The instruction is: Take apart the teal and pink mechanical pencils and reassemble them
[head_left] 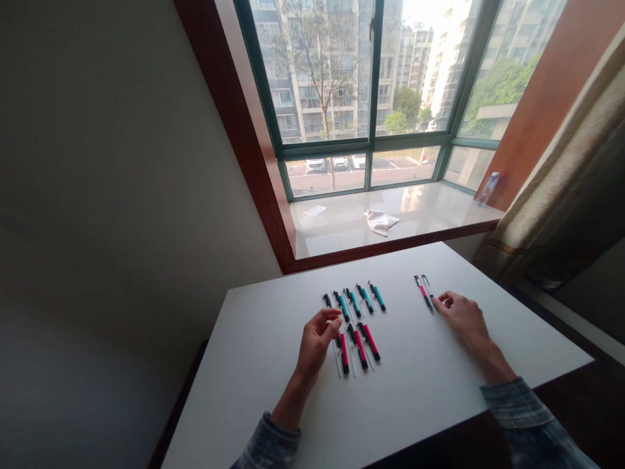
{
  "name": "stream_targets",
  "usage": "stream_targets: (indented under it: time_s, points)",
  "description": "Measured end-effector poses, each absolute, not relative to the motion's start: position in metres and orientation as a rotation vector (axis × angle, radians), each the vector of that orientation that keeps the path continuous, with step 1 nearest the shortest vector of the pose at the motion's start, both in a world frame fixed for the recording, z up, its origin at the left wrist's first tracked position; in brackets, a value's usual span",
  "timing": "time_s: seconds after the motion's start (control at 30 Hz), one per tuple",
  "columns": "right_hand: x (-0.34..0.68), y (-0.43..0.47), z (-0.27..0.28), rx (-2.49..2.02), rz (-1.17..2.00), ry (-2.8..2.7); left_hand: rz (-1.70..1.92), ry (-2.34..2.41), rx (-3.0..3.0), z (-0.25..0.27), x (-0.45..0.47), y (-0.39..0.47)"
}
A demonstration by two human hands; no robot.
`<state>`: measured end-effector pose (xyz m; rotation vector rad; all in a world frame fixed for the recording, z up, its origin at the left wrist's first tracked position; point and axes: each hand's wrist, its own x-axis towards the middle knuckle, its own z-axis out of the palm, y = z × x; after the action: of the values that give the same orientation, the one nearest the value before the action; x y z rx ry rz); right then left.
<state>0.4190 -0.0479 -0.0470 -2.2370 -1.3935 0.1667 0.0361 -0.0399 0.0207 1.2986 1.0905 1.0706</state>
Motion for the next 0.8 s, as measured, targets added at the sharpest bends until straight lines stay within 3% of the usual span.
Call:
stream_targets:
  time_s: [0.5, 0.8]
  points:
    - [0.378, -0.053, -0.033, -2.354, -0.054, -1.488, 1.099, 1.121, 1.317, 0.027, 0.036, -0.042]
    - [0.384, -0.056, -0.036, -2.412, 0.04, -1.431, 1.13, 1.105, 1.316, 0.026, 0.035, -0.042]
